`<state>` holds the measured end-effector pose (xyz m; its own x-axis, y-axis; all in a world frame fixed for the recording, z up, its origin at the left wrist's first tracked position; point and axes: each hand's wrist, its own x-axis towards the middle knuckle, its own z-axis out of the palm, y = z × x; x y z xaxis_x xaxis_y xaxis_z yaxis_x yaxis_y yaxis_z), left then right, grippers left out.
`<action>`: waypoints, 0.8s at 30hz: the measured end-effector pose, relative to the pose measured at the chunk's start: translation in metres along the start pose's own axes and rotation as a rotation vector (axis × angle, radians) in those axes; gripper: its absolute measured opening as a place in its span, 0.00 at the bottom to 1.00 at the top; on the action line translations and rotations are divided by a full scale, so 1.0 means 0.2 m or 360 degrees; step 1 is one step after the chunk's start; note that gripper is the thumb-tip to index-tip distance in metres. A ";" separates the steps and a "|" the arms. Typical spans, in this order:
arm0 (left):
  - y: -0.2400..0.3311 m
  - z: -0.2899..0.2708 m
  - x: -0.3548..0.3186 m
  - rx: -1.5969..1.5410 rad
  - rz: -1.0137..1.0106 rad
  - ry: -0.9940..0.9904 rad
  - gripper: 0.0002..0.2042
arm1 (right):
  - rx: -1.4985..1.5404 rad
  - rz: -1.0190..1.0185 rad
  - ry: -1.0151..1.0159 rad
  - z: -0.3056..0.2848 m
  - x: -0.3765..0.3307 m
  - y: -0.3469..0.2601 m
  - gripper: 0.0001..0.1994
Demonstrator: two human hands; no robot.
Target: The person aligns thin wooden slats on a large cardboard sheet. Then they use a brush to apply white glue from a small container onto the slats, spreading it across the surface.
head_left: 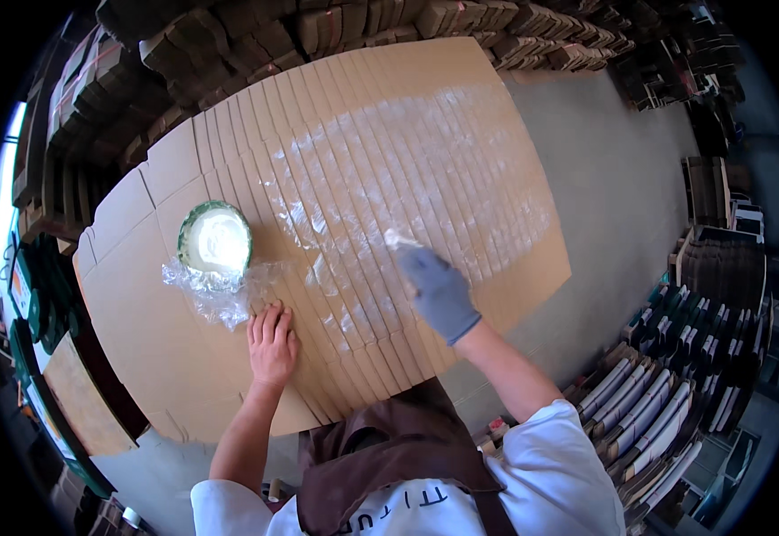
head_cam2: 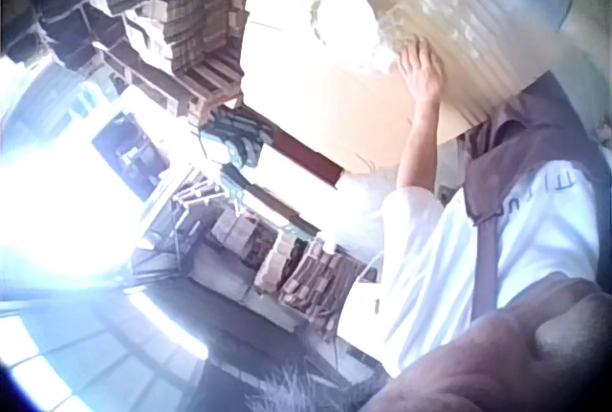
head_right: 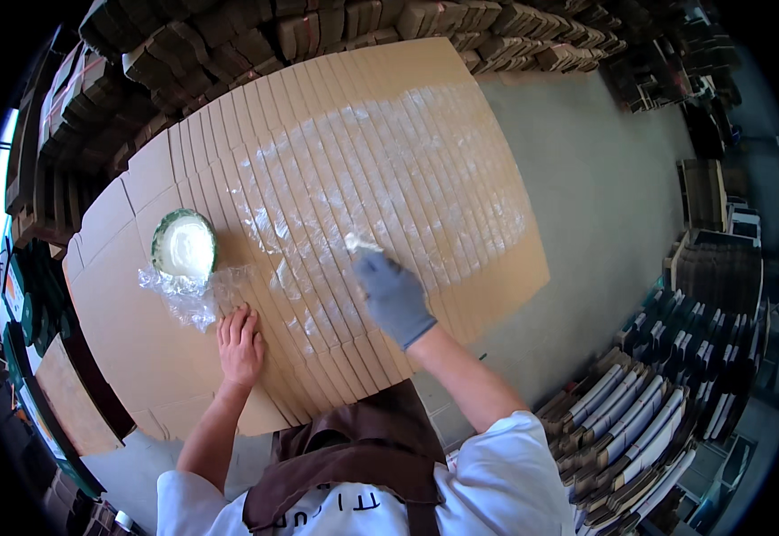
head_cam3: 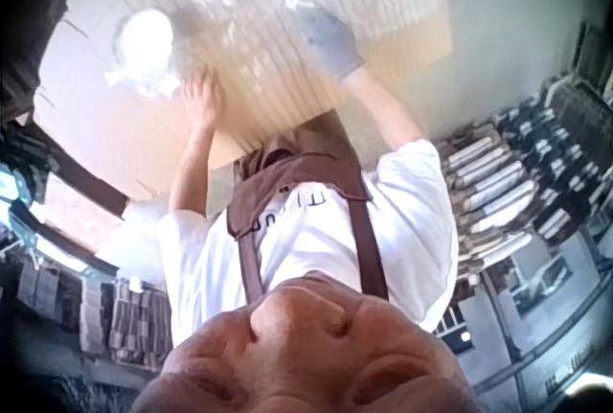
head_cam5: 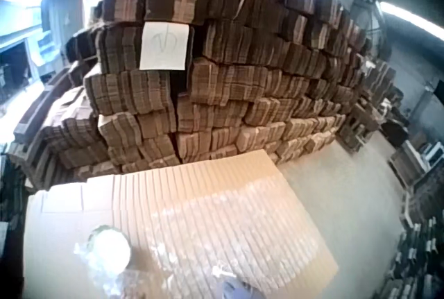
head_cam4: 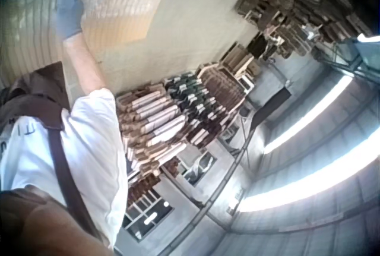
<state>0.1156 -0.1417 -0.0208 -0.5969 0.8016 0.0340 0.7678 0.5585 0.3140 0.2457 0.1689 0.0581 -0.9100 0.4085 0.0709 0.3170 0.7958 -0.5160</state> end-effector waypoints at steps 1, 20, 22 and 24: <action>0.01 -0.01 0.01 -0.0008 -0.0004 -0.0008 0.24 | -0.0074 0.0034 -0.0037 0.04 0.00 0.04 0.17; 0.01 -0.01 0.02 -0.0049 -0.0010 0.0019 0.22 | -0.0271 0.0015 -0.0125 0.03 0.13 0.17 0.11; 0.00 0.00 0.00 -0.0034 -0.0004 0.0043 0.22 | -0.0218 -0.0001 -0.0132 0.00 0.13 0.11 0.12; 0.00 0.00 0.00 -0.0032 -0.0013 0.0039 0.22 | -0.0271 -0.0137 -0.0115 0.02 0.11 0.08 0.13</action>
<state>0.1158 -0.1406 -0.0215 -0.6090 0.7913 0.0546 0.7582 0.5605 0.3332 0.2300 0.1893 0.0475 -0.9506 0.3074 0.0439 0.2721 0.8929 -0.3587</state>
